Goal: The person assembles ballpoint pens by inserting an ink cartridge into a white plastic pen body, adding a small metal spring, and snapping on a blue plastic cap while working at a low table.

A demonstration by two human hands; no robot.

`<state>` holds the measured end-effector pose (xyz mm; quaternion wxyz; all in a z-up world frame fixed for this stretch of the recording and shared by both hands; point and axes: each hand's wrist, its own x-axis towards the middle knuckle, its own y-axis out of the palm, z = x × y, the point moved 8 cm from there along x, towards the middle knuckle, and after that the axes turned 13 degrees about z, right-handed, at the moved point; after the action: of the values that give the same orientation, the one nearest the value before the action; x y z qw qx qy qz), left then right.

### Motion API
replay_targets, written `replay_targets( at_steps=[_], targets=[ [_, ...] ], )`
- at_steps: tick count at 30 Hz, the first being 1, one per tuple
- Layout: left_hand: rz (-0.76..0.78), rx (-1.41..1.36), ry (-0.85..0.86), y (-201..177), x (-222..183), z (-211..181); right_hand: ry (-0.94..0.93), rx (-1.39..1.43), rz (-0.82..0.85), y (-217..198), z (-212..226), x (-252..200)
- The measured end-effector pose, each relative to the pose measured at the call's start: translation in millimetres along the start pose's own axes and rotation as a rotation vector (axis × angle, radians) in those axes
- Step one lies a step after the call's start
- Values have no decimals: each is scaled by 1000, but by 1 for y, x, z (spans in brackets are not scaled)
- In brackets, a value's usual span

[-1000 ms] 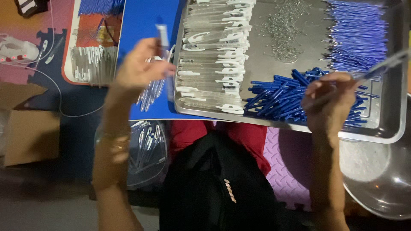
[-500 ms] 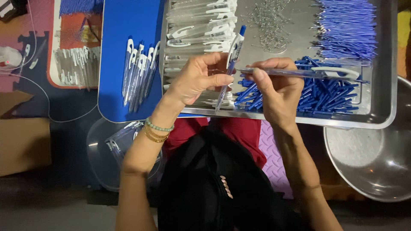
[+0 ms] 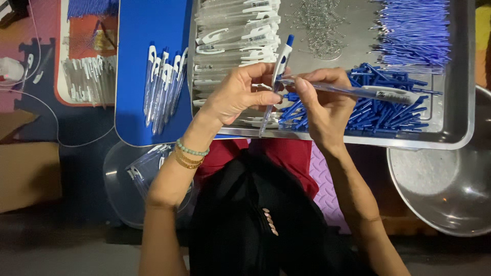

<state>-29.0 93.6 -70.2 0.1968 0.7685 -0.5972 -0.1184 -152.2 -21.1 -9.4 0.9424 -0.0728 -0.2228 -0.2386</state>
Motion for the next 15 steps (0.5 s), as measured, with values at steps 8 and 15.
replay_targets(
  at_steps=[8, 15],
  targets=[
    [-1, 33, 49, -8, 10, 13, 21, 7, -38, -4, -6, -4],
    [-16, 69, 64, -8, 12, 16, -12, -53, -30, -16, -19, -8]
  ],
)
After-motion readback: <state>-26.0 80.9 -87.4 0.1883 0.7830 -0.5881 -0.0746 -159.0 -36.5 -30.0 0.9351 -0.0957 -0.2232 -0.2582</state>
